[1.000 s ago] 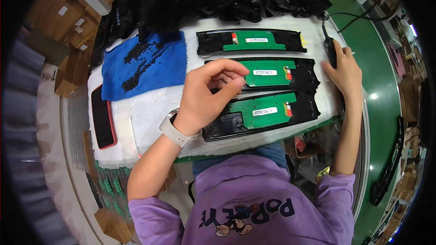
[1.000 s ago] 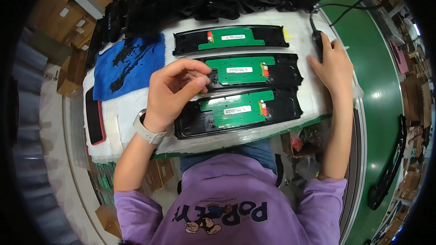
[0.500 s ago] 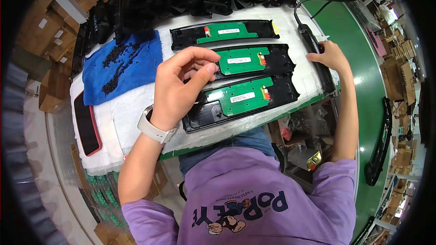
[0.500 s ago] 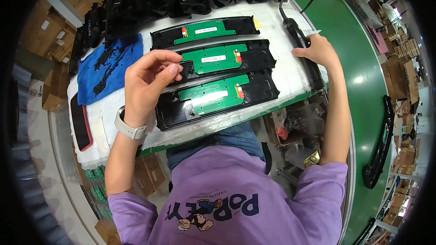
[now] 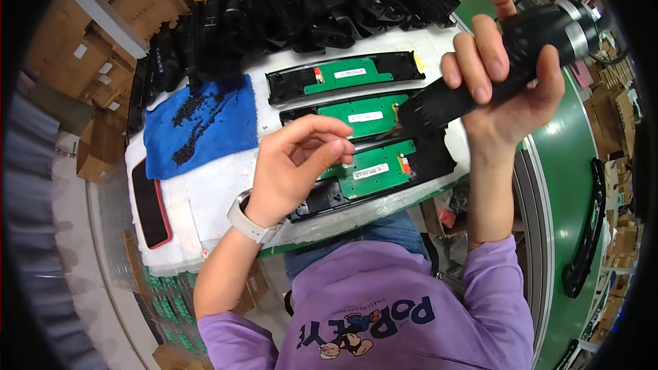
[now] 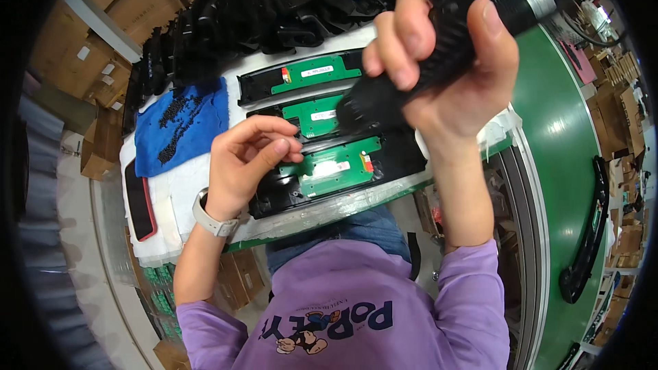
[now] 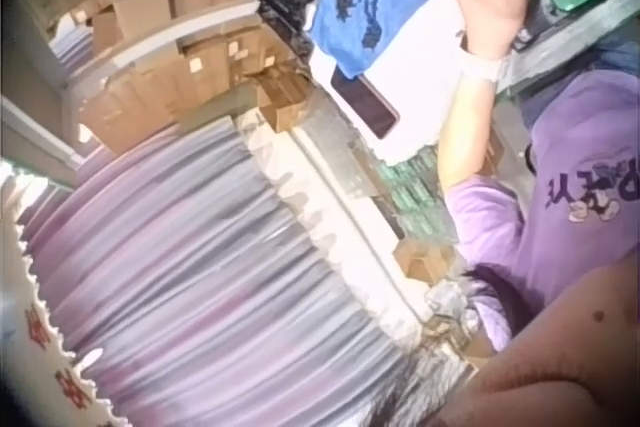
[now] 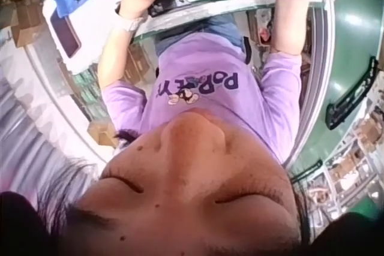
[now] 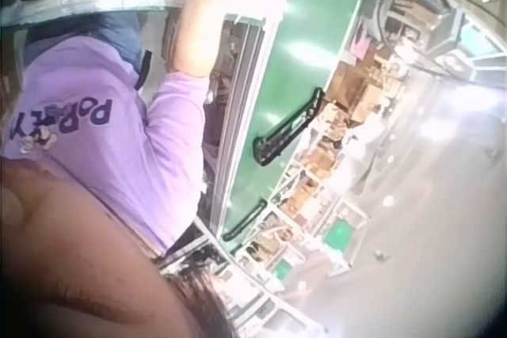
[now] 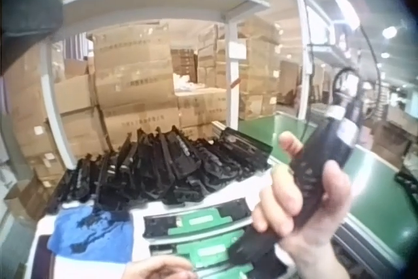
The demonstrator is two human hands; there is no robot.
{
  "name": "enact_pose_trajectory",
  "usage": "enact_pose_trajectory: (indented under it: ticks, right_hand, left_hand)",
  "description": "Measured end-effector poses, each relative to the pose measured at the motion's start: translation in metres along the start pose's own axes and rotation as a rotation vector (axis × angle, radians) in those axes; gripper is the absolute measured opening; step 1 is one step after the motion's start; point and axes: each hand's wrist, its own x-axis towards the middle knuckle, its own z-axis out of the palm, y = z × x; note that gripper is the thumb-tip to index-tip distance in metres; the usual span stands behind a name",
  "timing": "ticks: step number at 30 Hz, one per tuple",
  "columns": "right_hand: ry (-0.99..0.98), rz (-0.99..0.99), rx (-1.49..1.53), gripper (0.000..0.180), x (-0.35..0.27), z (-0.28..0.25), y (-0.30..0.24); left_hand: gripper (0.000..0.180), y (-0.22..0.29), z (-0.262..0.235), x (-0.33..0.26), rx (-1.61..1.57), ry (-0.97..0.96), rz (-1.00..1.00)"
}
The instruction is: Assembling printer toner cartridges by inserting circuit boards into plastic housings and securing them with an electric screwdriver.
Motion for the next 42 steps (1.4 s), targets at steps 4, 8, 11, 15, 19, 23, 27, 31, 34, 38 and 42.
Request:
enact_pose_trajectory:
  ticks: [4,8,11,15,19,23,27,31,34,38,42]
  right_hand:
    - [-0.049,-0.102,0.139,0.058,0.003,0.011,0.021]
    - [-0.115,-0.022,0.142,0.048,0.005,0.015,0.022]
    - [-0.131,0.037,0.140,0.043,0.005,0.018,0.023]
    - [-0.057,0.058,0.164,0.040,0.005,0.021,0.029]
    - [0.166,0.071,0.303,0.038,-0.009,0.004,0.024]
    - [-0.075,0.245,0.019,0.040,-0.017,0.003,0.022]
    - [-0.012,0.339,-0.189,0.045,-0.028,0.020,0.014]
    - [0.026,0.363,-0.197,0.050,-0.032,0.028,0.016]
    - [0.046,0.367,-0.235,0.049,-0.032,0.031,0.020]
    - [0.045,0.360,-0.266,0.048,-0.032,0.031,0.019]
    - [-0.140,0.375,-0.494,0.044,-0.030,0.032,0.023]
  left_hand:
    - [0.013,0.004,0.000,-0.001,-0.036,0.019,-0.014]
    - [0.012,0.003,-0.008,-0.002,-0.071,0.033,-0.035]
    - [0.011,0.004,-0.007,0.000,-0.007,0.071,-0.040]
    - [0.012,-0.004,-0.009,0.002,0.037,0.088,-0.014]
    - [0.037,-0.001,-0.004,0.003,-0.100,-0.016,-0.051]
    - [0.054,0.002,-0.002,0.004,0.693,-0.169,0.326]
    - [0.034,-0.015,-0.004,0.003,1.006,-0.239,0.476]
    - [0.027,-0.017,-0.003,0.002,0.993,-0.298,0.392]
    - [0.024,-0.021,-0.005,0.003,0.982,-0.287,0.396]
    - [0.020,-0.019,-0.002,0.005,0.965,-0.290,0.409]
    - [0.016,-0.021,-0.007,0.006,0.956,-0.257,0.440]
